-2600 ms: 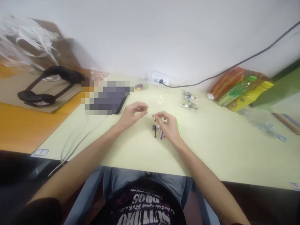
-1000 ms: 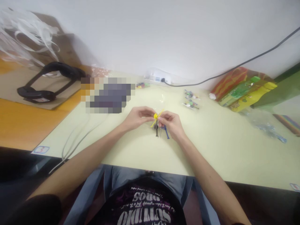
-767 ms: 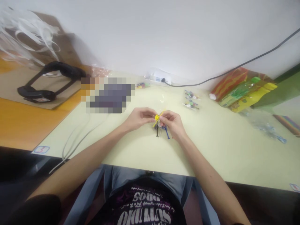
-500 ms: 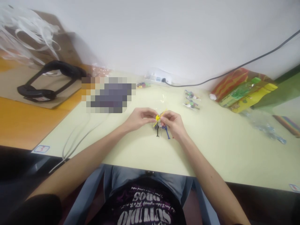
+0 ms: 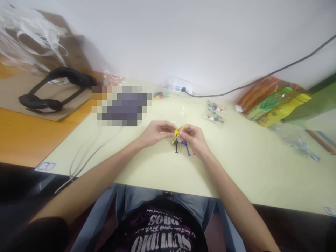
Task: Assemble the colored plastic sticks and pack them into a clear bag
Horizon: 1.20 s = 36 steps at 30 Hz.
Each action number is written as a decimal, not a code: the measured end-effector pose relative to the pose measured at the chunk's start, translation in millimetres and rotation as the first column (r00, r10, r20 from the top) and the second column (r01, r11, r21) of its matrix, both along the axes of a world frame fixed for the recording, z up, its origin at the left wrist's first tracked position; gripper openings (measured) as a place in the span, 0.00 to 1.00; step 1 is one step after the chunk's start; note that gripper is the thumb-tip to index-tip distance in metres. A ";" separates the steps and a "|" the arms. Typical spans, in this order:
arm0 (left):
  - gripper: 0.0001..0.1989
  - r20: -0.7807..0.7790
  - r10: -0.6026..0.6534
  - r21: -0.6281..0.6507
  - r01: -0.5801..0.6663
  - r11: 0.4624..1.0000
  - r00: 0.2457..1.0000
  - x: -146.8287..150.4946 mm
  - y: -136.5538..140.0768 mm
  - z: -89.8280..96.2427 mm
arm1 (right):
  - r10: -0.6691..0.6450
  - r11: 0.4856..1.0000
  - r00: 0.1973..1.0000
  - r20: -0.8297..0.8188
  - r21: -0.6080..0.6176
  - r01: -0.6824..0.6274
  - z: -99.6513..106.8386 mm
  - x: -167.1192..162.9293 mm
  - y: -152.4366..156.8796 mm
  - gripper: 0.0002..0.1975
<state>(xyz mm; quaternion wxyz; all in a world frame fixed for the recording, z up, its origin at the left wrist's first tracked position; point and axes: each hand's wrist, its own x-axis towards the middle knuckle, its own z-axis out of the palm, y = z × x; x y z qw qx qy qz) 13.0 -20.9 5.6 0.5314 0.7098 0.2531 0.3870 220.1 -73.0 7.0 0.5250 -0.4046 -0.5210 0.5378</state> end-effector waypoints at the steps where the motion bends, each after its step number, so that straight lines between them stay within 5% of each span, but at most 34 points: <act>1: 0.15 -0.002 -0.004 -0.001 0.004 1.000 1.000 -0.1 -0.1 0.3 | -0.001 1.000 1.000 0.007 -0.005 0.001 0.2 0.1 0.0 0.20; 36: 0.14 -0.014 -0.015 0.039 0.015 0.999 1.000 -1.9 -1.3 1.8 | 0.047 0.998 0.999 -0.019 -0.031 -0.047 1.6 0.7 -2.0 0.19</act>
